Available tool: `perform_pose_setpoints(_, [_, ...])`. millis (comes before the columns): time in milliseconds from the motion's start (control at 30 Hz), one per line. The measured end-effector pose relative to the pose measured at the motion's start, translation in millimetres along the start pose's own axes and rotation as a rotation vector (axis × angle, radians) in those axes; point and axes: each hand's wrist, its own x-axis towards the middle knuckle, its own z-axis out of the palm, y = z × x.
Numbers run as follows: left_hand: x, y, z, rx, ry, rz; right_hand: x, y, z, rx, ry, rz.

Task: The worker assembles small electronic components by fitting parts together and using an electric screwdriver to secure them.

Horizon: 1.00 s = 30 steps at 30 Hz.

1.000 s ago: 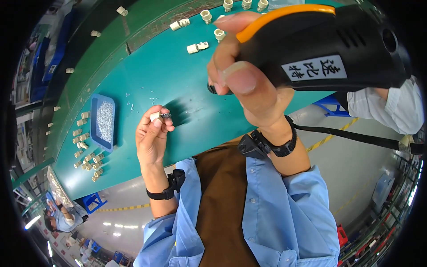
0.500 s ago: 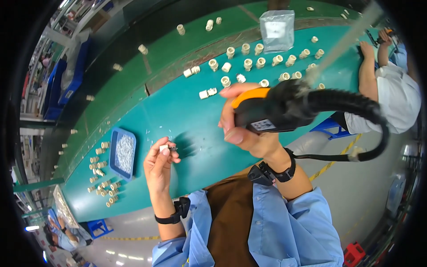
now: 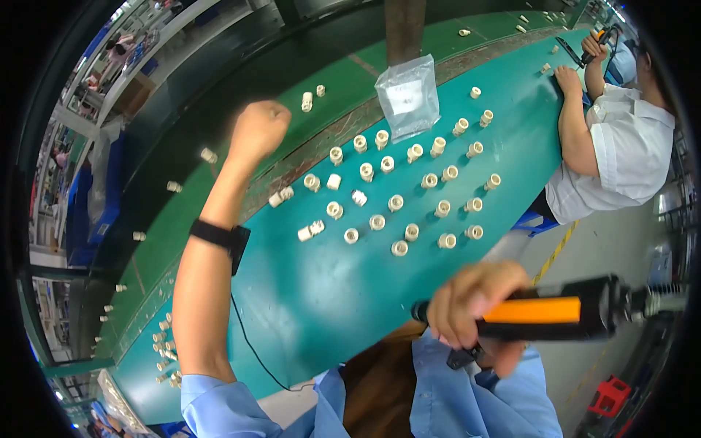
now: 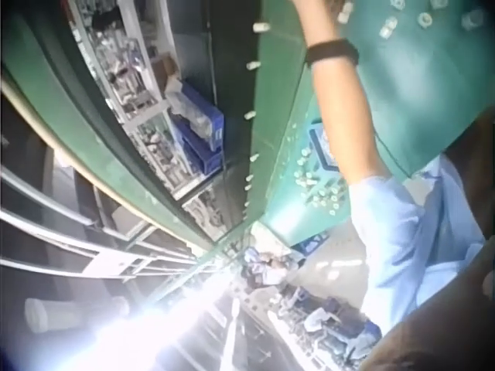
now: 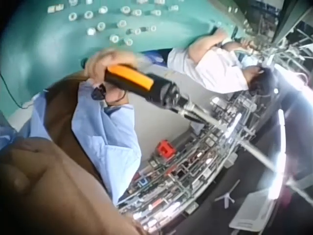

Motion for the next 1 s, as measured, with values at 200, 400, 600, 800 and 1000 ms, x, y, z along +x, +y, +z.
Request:
perform_pose_setpoints(200, [91,24,50,0.250,0.035,0.090,10,-22,-22,-0.048,0.003,-0.007])
perform_pose_setpoints(400, [128,29,78,0.388,-0.048,0.101,15,-25,-45,-0.116,0.000,0.035])
perform_pose_setpoints(600, [124,38,76,0.390,-0.012,0.098,15,-26,-51,-0.114,-0.031,0.043])
perform_pose_setpoints(800, [33,55,-3,0.125,0.138,0.231,15,-14,-37,-0.052,0.023,-0.017])
perform_pose_setpoints(1000, [-183,23,-55,-0.222,-0.018,0.306,13,11,-17,-0.009,-0.070,0.039])
